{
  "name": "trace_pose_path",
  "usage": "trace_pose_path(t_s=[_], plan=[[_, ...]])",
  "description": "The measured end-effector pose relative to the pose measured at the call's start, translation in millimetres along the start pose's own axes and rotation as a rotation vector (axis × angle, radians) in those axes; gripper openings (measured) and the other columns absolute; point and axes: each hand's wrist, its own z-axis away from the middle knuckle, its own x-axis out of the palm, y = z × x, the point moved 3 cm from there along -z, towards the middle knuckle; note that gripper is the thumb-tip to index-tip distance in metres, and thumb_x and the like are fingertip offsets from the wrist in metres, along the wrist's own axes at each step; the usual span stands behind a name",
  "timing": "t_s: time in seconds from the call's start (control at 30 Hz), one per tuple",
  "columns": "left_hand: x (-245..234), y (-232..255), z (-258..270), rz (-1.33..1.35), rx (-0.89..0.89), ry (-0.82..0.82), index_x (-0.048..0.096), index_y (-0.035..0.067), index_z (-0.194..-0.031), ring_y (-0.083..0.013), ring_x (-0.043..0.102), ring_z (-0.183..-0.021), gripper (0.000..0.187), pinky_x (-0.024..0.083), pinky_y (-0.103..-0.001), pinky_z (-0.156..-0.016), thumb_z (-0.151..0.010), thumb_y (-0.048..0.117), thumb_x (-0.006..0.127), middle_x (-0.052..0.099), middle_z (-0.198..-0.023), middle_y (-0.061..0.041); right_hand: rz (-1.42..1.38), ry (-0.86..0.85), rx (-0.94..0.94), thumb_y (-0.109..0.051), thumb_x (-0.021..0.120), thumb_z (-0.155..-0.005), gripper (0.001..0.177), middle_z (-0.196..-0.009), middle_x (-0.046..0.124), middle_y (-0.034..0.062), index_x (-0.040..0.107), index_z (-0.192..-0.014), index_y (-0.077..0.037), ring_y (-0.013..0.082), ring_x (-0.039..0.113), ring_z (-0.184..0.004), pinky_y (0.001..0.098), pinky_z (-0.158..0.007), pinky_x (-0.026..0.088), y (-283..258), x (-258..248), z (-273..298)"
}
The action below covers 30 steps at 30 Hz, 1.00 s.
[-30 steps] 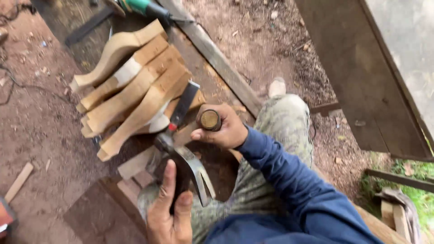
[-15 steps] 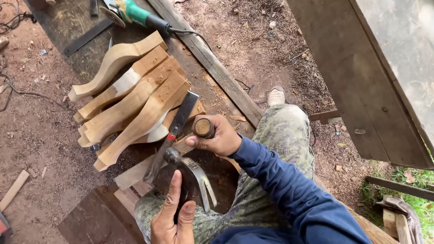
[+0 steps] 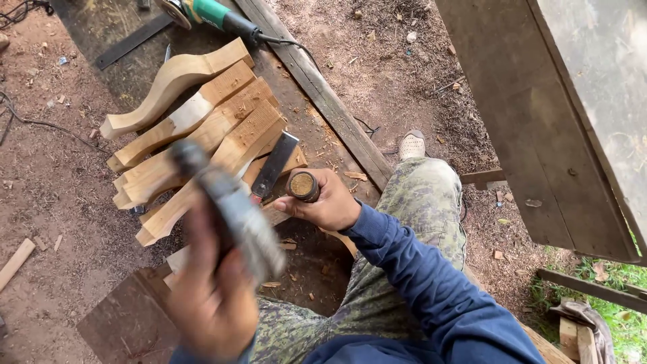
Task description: Carving a mortise into a wooden furniture leg using a chisel and hammer.
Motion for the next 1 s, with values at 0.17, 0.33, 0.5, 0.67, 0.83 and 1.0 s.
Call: trace_pose_path(t_s=[0.17,0.33,0.5,0.67,0.83,1.0], plan=[[5.5,-23.1,-31.9,-0.846,-0.356,-0.435,0.044,0.03,-0.161,-0.0459,0.057,-0.095,0.061,0.058,-0.039,-0.064,-0.103,0.027,0.062,0.066,-0.093,-0.034,-0.077,0.014,-0.033,-0.011,0.078,-0.088,0.015,-0.088,0.066,-0.006,0.067,-0.096,-0.005,0.0,0.056,-0.086,0.024,-0.075,0.051,-1.1,0.2,-7.9],[-9.3,15.7,-10.4,-0.071,-0.146,-0.045,0.048,0.015,-0.159,-0.0196,0.059,-0.068,0.056,0.046,-0.029,-0.063,-0.104,0.018,0.059,0.073,-0.125,-0.023,0.071,0.029,0.11,-0.01,0.085,-0.092,0.022,-0.084,0.068,0.0004,0.065,-0.091,-0.002,0.0056,0.06,-0.08,0.0266,-0.072,0.054,41.7,-1.7,11.2],[11.1,-24.1,-25.2,-0.451,0.116,-0.168,0.046,0.013,-0.157,-0.0396,0.062,-0.123,0.055,0.054,-0.04,-0.095,-0.104,0.017,0.058,0.061,-0.135,-0.028,0.006,0.025,-0.035,-0.004,0.077,-0.083,0.016,-0.088,0.063,-0.0019,0.066,-0.096,-0.004,0.0026,0.056,-0.082,0.0242,-0.074,0.054,14.2,-6.5,-6.1],[2.5,13.6,-0.6,-0.413,0.116,-0.265,0.053,0.008,-0.152,-0.0357,0.071,-0.123,0.049,0.052,-0.041,-0.099,-0.106,0.018,0.062,0.07,-0.138,-0.025,0.172,0.118,-0.094,-0.004,0.08,-0.08,0.036,-0.104,0.071,-0.0005,0.066,-0.113,-0.001,0.0043,0.063,-0.097,0.0263,-0.089,0.054,27.6,-2.8,21.4],[21.8,-31.0,-8.3,-0.538,0.104,-0.146,0.06,0.012,-0.145,-0.0327,0.072,-0.114,0.049,0.056,-0.036,-0.094,-0.098,0.022,0.066,0.074,-0.124,-0.02,-0.172,-0.087,-0.002,-0.006,0.075,-0.083,0.039,-0.11,0.072,-0.002,0.068,-0.121,-0.005,0.0044,0.065,-0.102,0.0268,-0.094,0.057,20.5,-4.6,3.3],[17.6,10.3,-5.3,-0.409,-0.026,-0.277,0.053,0.011,-0.152,-0.0393,0.068,-0.118,0.054,0.054,-0.04,-0.094,-0.099,0.016,0.064,0.068,-0.132,-0.026,-0.015,0.032,-0.045,-0.009,0.08,-0.084,0.039,-0.104,0.073,-0.0016,0.067,-0.12,-0.005,0.0038,0.063,-0.096,0.0268,-0.088,0.057,41.3,-13.6,13.9]])
